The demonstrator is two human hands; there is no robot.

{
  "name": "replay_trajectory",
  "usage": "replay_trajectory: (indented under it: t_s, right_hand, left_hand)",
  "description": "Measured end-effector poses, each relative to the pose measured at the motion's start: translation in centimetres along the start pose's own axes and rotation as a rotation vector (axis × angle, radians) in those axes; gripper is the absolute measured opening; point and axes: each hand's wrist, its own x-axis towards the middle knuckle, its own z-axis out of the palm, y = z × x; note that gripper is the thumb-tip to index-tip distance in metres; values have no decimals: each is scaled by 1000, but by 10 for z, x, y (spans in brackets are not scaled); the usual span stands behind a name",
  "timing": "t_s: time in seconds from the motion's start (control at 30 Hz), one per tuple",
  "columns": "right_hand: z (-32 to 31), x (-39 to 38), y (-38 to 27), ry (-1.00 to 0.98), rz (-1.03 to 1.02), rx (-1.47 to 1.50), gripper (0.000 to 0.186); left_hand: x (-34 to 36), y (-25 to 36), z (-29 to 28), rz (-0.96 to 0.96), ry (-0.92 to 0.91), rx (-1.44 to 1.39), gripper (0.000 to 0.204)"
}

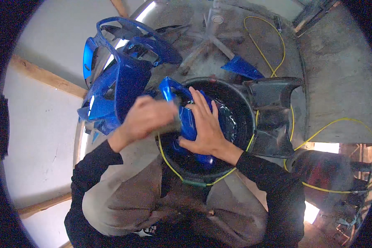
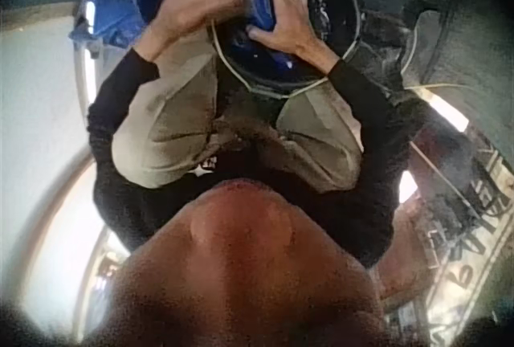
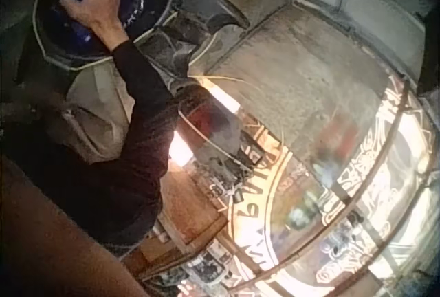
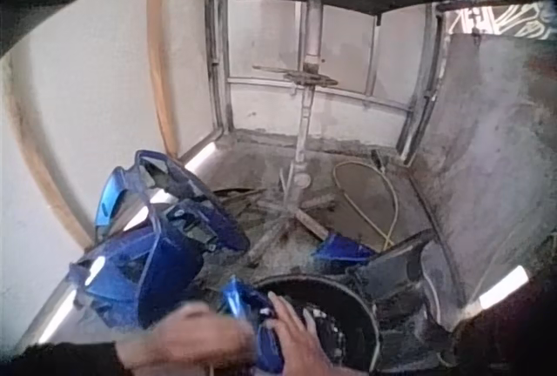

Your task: The person wet-sands motorcycle fairing parts by dipping sandpaper and the parts into a bucket of water and rubbing their surfaces.

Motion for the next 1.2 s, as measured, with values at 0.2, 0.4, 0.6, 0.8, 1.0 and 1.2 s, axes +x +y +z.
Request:
replay_trajectory:
  t_s: [0.2,0.4,0.6,0.8,1.0,1.2]
  right_hand:
    - [0,-4,2,-10,25,-9,89]
    - [0,4,1,0,14,-16,88]
    - [5,4,2,3,7,-11,89]
    - [1,-2,2,6,14,-40,87]
    - [4,3,3,15,3,-17,86]
    - [1,1,2,-16,33,-19,89]
  left_hand:
    - [7,28,10,50,-24,-76,39]
    - [23,-7,4,-116,94,16,46]
    - [-2,3,13,-65,133,74,35]
    - [3,15,17,-84,132,1,33]
    - [16,-23,7,-182,210,81,37]
    - [8,10,17,82,40,14,30]
